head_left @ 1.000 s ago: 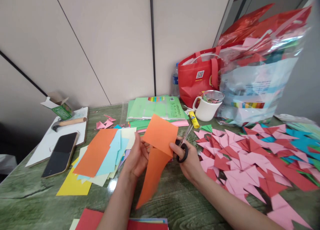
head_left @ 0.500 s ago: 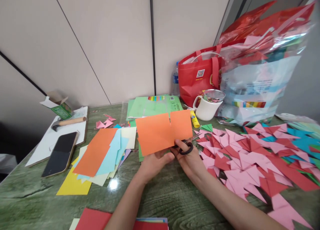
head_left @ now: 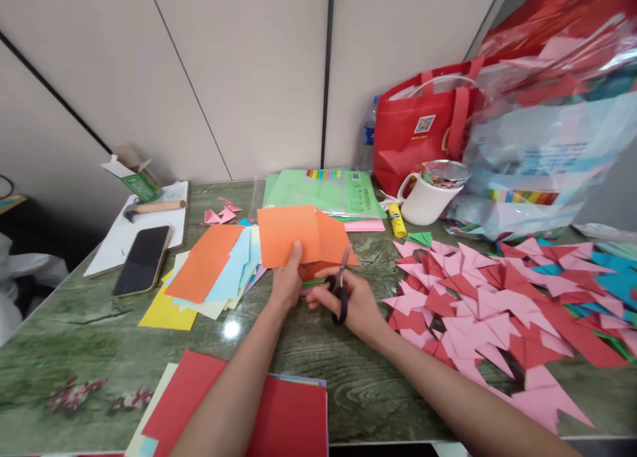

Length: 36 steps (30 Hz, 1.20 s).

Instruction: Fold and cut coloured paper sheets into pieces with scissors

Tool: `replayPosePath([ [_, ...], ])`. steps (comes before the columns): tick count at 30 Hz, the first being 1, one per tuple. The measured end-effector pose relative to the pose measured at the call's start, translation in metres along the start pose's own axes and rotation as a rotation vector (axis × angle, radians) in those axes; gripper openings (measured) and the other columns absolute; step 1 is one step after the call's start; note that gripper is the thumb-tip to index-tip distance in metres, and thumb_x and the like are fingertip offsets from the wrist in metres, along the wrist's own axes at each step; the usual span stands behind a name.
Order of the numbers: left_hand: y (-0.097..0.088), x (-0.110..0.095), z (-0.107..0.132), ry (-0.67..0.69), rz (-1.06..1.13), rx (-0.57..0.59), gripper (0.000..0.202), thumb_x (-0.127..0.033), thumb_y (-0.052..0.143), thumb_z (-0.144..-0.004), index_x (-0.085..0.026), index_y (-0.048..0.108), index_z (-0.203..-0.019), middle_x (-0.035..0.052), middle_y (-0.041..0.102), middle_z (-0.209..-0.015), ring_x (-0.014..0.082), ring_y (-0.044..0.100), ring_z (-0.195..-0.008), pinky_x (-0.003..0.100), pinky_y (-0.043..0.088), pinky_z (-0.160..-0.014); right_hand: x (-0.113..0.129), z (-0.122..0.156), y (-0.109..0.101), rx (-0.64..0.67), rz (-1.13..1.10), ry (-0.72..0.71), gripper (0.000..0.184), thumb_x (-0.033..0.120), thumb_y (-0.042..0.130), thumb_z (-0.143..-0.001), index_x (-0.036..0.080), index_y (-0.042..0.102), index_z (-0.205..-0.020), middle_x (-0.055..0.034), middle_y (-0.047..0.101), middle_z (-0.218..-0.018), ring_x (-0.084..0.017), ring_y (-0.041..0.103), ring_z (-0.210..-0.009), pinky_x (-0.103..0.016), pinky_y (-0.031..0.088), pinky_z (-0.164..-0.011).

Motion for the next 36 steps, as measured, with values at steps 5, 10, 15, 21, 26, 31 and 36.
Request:
replayPosePath([
  [5,-0.002,-0.010,0.000,0.181,0.020,0.037,0.052,-0.030,0.063,-0.067,-0.032,0.046,-0.116,-0.0021,0.059,-0.112,0.0182,0.054,-0.103,0.031,0.047,-0.079,0.009,0.028,0.046,0.535,0.197,-0.067,0.027,0.022,0.065,-0.067,0.018,0.054,-0.092,-0.0061,0.068,-0.084,-0.017,0.064,-0.076,-0.029,0.049,-0.068],
  [10,-0.005,-0.009,0.002,0.161,-0.053,0.031,0.051,-0.033,0.062,-0.068,-0.030,0.047,-0.116,-0.0004,0.056,-0.116,0.0193,0.053,-0.103,0.031,0.048,-0.077,0.013,0.046,0.063,0.785,0.364,-0.140,0.028,0.021,0.062,-0.070,0.019,0.056,-0.097,-0.0049,0.068,-0.089,-0.016,0.064,-0.079,-0.027,0.049,-0.072],
  [15,-0.012,-0.012,0.004,0.164,-0.080,0.001,0.052,-0.034,0.062,-0.067,-0.030,0.047,-0.117,-0.0005,0.052,-0.122,0.0199,0.054,-0.102,0.031,0.049,-0.075,0.013,0.057,0.074,0.872,0.460,-0.205,0.035,0.023,0.065,-0.067,0.019,0.057,-0.101,-0.0044,0.068,-0.092,-0.016,0.064,-0.080,-0.024,0.048,-0.071],
  [21,-0.017,-0.018,0.003,0.201,-0.044,-0.007,0.051,-0.034,0.060,-0.069,-0.030,0.045,-0.118,-0.0001,0.052,-0.121,0.0194,0.054,-0.101,0.032,0.049,-0.077,0.010,0.060,0.077,0.914,0.447,-0.183,0.040,0.021,0.065,-0.067,0.021,0.055,-0.106,-0.0038,0.067,-0.097,-0.015,0.063,-0.083,-0.024,0.047,-0.073],
  [26,-0.001,-0.020,-0.004,0.180,-0.046,0.043,0.052,-0.038,0.059,-0.070,-0.024,0.045,-0.118,0.0051,0.060,-0.110,0.0206,0.059,-0.094,0.034,0.050,-0.075,0.010,0.059,0.076,0.906,0.403,-0.151,0.038,0.024,0.064,-0.069,0.019,0.055,-0.105,-0.0055,0.068,-0.095,-0.015,0.064,-0.081,-0.024,0.047,-0.072],
  [31,0.005,-0.010,-0.006,0.086,-0.033,0.035,0.054,-0.043,0.059,-0.068,-0.021,0.046,-0.115,0.0063,0.065,-0.096,0.0206,0.063,-0.083,0.034,0.051,-0.072,0.010,0.057,0.077,0.893,0.352,-0.108,0.040,0.034,0.064,-0.068,0.019,0.056,-0.104,-0.0051,0.068,-0.095,-0.015,0.064,-0.084,-0.023,0.047,-0.074],
  [36,0.009,-0.013,-0.003,0.057,0.002,0.089,0.052,-0.042,0.059,-0.068,-0.024,0.045,-0.115,0.0030,0.066,-0.093,0.0191,0.064,-0.080,0.034,0.050,-0.070,0.007,0.049,0.072,0.788,0.134,0.032,0.041,0.037,0.066,-0.064,0.019,0.056,-0.099,-0.0061,0.068,-0.089,-0.017,0.063,-0.083,-0.028,0.048,-0.075],
])
Point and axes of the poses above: each hand's wrist, its own z-axis away from the middle knuckle, its own y-axis out of the palm, x = y × z, the point moved 8 cm from there along -z, towards the middle knuckle
